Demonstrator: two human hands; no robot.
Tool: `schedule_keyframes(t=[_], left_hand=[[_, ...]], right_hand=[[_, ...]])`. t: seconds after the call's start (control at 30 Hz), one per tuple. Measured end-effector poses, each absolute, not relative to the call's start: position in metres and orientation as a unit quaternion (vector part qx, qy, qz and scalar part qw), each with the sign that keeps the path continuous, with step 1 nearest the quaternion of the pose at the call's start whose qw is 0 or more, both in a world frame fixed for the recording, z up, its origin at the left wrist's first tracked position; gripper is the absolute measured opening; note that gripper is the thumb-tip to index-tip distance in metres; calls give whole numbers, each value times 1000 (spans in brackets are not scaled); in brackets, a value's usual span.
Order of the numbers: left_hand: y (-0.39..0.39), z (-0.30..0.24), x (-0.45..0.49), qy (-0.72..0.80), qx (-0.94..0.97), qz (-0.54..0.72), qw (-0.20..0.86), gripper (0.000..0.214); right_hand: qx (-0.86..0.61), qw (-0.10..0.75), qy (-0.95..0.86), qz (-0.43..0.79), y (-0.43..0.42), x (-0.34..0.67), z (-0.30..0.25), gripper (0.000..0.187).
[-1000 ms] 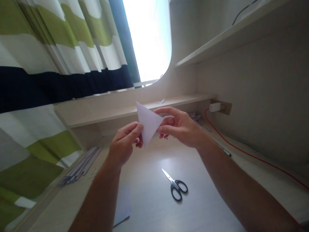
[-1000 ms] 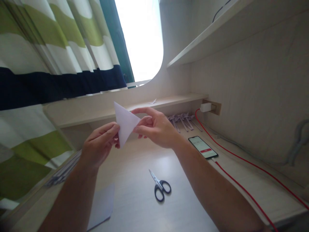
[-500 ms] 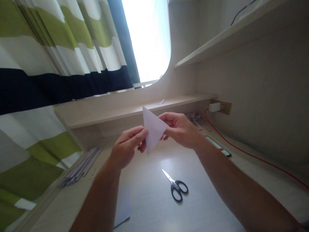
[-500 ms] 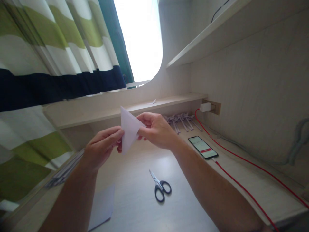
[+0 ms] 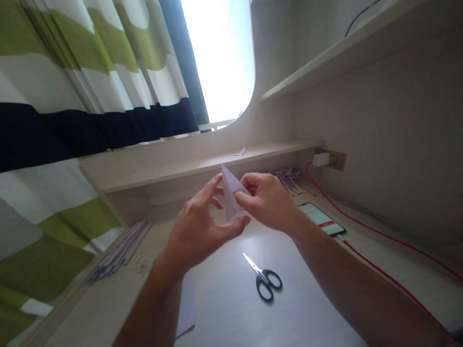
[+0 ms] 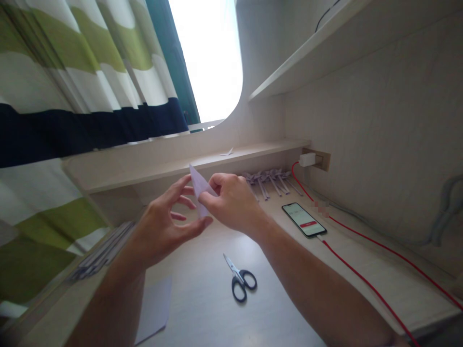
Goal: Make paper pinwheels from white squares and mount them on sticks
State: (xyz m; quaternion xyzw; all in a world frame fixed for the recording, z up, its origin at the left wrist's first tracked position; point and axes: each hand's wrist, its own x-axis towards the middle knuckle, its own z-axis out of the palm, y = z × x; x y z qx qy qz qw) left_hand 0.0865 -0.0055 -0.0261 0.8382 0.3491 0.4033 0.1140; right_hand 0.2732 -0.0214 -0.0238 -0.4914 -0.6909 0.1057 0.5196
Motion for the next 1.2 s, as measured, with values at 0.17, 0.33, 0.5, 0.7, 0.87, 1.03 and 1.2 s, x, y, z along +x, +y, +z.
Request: schedule_keyframes(t=[0.17, 0.33, 0.5, 0.7, 0.87, 1.03, 1.2], left_hand=[[-4, -22, 83, 334, 822, 431, 163, 49], [0, -18, 78, 328, 802, 466, 176, 19], [4, -19, 73, 320, 769, 514, 206, 21], [6, -21, 71, 313, 738, 533, 271, 15], [10, -20, 67, 264, 728, 520, 361, 12], [14, -17, 59, 208, 707, 522, 430, 14], [15, -13, 51, 173, 725, 494, 447, 15]], right_hand=[[-470, 517, -705, 122, -20, 274, -25, 19], [-426, 528, -719, 152, -19, 276, -25, 18], [-412, 551, -700, 191, -16, 279, -25, 14], [-386, 571, -673, 266, -11, 282, -25, 14], [-277, 567, -671, 390, -7, 284, -26, 23], [-246, 566, -671, 410, -6, 288, -25, 17], [-238, 548, -683, 420, -5, 294, -24, 23]])
